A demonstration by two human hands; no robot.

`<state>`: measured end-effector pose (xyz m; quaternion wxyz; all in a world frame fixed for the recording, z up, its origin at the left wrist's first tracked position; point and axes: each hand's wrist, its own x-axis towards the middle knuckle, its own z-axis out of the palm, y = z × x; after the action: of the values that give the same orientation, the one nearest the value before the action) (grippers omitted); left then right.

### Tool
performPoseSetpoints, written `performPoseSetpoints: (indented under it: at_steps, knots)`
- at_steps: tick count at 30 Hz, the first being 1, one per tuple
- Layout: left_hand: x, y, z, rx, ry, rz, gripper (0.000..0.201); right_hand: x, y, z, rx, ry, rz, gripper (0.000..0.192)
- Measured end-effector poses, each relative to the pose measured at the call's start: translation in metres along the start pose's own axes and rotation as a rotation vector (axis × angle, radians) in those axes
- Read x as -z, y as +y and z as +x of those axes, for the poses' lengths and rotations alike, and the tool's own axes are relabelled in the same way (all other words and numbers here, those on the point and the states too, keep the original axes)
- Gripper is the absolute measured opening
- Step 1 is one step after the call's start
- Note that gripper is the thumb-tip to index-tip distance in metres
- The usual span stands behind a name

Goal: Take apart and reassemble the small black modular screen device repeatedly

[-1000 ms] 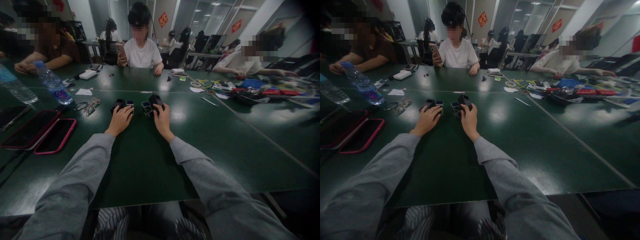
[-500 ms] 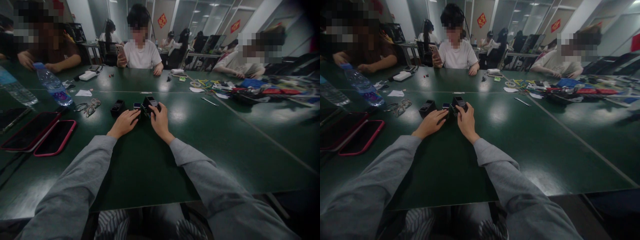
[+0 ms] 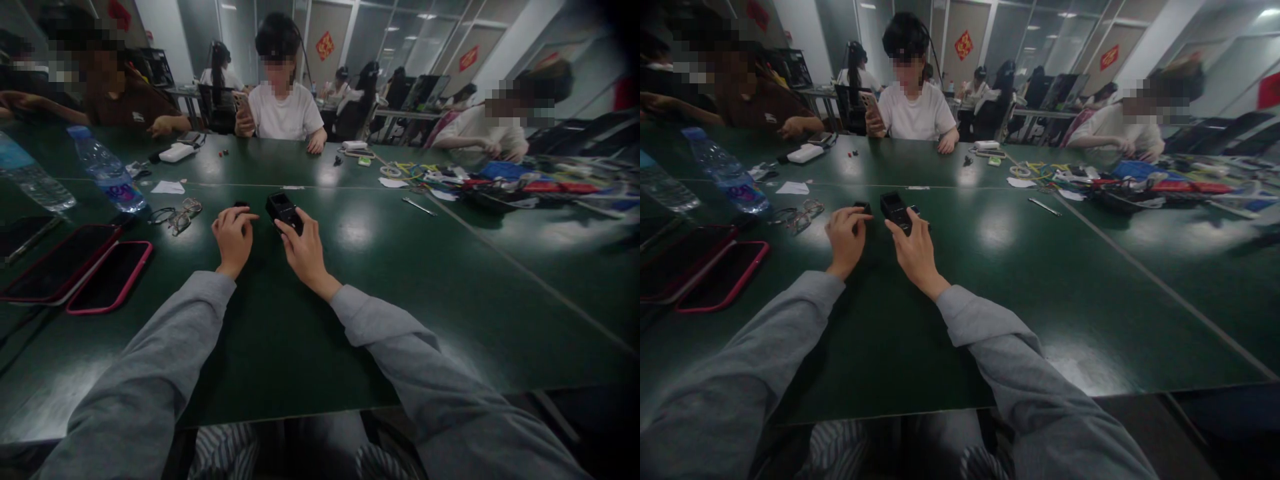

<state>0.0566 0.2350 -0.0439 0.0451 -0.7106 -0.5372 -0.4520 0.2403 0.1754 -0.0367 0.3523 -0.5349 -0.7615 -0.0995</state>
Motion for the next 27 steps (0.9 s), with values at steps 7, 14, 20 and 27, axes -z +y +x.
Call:
performPoseSetpoints:
  at_steps: [7,14,20,27]
  knots:
    - [-0.017,-0.048,0.005,0.243,-0.038,-0.129,0.034,-0.029,-0.029,0.01,0.099,-0.181,-0.059,0.04]
    - [-0.019,-0.047,0.003,0.266,-0.028,-0.177,0.033,-0.041,-0.031,0.02,0.052,-0.204,-0.103,0.053]
    - [-0.017,-0.036,0.005,0.19,-0.058,-0.142,0.027,-0.035,-0.001,0.017,0.013,-0.155,-0.118,0.043]
    - [-0.008,-0.015,0.003,-0.012,-0.134,-0.016,0.037,-0.046,0.023,0.02,-0.004,-0.168,-0.126,0.043]
